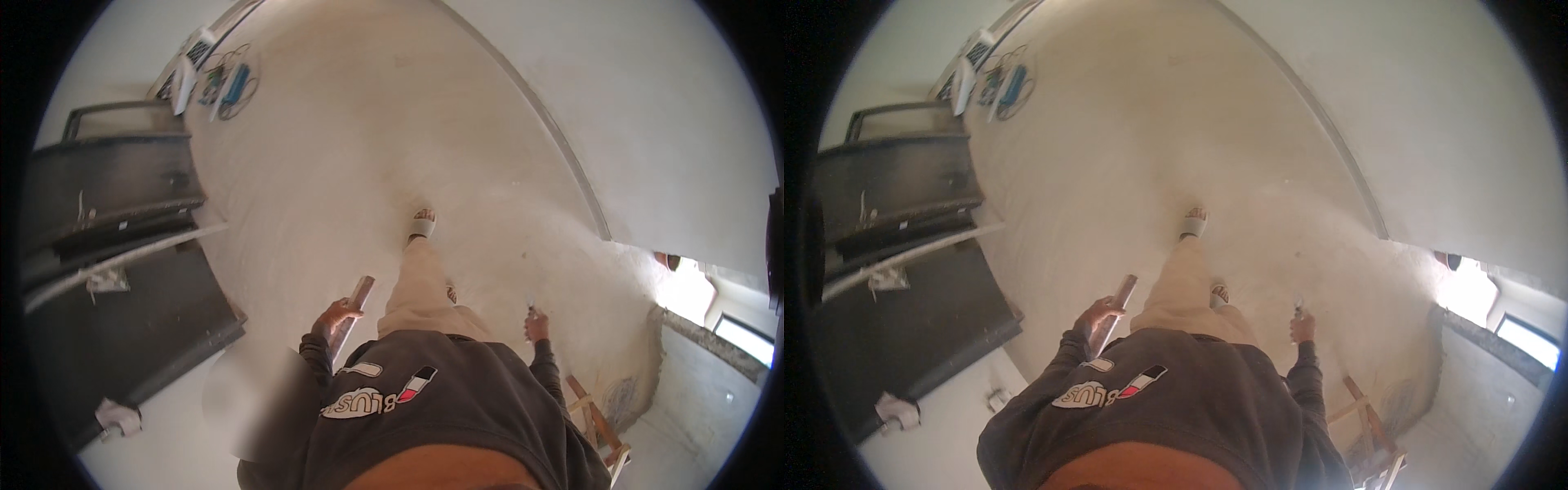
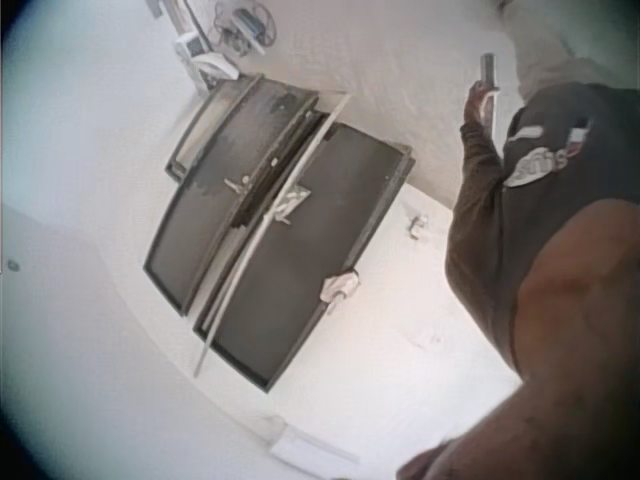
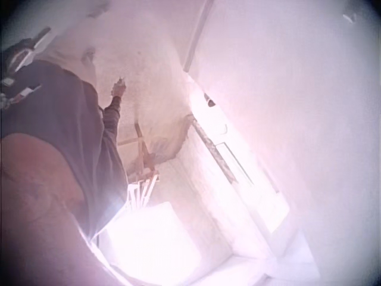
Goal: The person smooths a curved wall surface using a sanding block and then uses a putty knife to scrape and smooth the floor. The person walks around the room while carrying the tools.
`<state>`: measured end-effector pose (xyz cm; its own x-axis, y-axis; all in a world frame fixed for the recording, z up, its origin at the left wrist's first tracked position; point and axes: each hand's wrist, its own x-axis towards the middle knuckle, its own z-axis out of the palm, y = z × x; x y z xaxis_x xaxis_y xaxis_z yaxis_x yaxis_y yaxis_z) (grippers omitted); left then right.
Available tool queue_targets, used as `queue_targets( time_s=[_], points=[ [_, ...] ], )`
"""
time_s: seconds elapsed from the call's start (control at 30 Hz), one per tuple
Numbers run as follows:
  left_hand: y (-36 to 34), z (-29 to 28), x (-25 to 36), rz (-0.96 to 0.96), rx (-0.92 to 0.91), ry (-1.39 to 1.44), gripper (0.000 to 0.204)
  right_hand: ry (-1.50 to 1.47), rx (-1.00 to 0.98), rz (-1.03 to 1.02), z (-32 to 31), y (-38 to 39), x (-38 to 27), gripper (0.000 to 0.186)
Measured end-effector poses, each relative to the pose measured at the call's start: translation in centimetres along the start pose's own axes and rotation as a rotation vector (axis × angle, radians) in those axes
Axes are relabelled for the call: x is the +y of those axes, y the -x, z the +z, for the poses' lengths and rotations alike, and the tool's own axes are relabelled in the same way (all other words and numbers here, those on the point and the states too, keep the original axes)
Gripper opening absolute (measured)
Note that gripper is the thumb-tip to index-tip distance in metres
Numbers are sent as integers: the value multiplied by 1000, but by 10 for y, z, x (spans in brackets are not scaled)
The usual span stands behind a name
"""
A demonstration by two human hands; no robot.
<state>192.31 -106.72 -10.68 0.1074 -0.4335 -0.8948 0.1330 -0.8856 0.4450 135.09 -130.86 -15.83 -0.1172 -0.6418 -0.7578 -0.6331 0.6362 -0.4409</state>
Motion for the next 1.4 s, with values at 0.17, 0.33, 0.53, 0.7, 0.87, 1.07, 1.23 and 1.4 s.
queue_targets(
  time_s=[0.17,0.33,0.53,0.7,0.87,1.07,1.23,1.4],
  points=[
    [-53,-52,121,6,-1,-213,96,2,13,209,39,65,-7,33],
    [-89,-83,262,111,31,-596,101,101,20,80,70,90,-40,34],
    [-111,-63,371,321,78,-863,73,-183,65,297,87,91,-71,36],
    [-127,-7,410,475,13,-1085,81,-321,55,421,76,67,-59,45],
    [-130,59,447,613,-23,-1310,85,-399,130,461,64,56,-42,49],
    [-182,113,479,829,-44,-1472,84,-511,184,588,71,81,-18,53],
    [-244,159,501,1027,-128,-1624,81,-639,223,877,116,128,-60,46],
    [-284,197,511,1126,-243,-1671,77,-547,246,654,205,169,-62,45]
  ],
)
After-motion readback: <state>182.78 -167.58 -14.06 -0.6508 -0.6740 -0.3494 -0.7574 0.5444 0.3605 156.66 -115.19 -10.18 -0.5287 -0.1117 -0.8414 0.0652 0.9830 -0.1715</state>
